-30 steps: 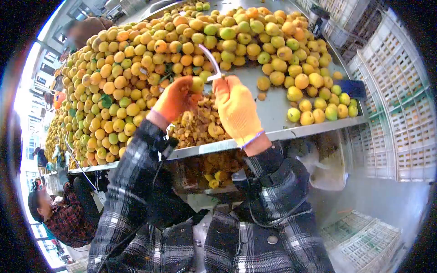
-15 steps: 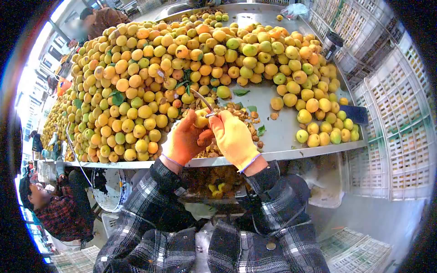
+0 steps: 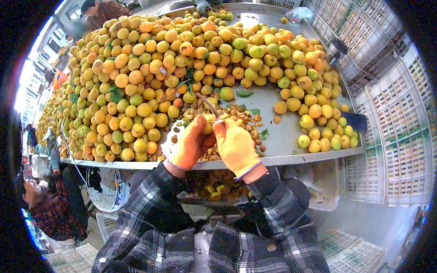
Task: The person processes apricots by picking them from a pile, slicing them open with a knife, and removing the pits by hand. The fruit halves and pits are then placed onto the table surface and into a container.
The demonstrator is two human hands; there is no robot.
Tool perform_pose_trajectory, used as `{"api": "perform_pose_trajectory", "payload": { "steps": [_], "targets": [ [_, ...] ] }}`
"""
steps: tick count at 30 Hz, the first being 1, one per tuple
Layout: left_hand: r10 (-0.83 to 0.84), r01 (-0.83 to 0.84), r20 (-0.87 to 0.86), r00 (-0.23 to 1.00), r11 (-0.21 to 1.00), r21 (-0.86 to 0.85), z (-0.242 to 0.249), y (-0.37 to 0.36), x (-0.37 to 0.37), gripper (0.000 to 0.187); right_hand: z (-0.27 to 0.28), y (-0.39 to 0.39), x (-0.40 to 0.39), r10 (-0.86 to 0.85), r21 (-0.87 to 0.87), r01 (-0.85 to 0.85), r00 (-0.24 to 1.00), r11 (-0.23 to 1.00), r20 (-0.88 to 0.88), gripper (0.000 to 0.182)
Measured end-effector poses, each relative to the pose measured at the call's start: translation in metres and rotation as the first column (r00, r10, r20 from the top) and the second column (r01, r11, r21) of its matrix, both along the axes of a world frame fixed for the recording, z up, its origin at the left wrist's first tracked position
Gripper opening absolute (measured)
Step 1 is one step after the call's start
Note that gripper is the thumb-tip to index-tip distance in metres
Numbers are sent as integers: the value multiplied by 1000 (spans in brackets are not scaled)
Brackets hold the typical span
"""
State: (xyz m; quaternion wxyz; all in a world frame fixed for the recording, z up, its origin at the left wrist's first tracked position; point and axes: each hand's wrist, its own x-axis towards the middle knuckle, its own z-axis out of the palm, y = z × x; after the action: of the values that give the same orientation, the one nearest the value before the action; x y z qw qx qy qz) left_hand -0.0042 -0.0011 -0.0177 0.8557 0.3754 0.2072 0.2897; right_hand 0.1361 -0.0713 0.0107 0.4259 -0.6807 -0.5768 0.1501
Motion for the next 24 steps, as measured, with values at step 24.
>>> {"api": "perform_pose_trajectory", "payload": {
  "steps": [24],
  "targets": [
    [237,-153,286,929,946,-287,-5,19,12,54,8,-5,6,89,-86,-417,382,905,-920,30]
  ]
}}
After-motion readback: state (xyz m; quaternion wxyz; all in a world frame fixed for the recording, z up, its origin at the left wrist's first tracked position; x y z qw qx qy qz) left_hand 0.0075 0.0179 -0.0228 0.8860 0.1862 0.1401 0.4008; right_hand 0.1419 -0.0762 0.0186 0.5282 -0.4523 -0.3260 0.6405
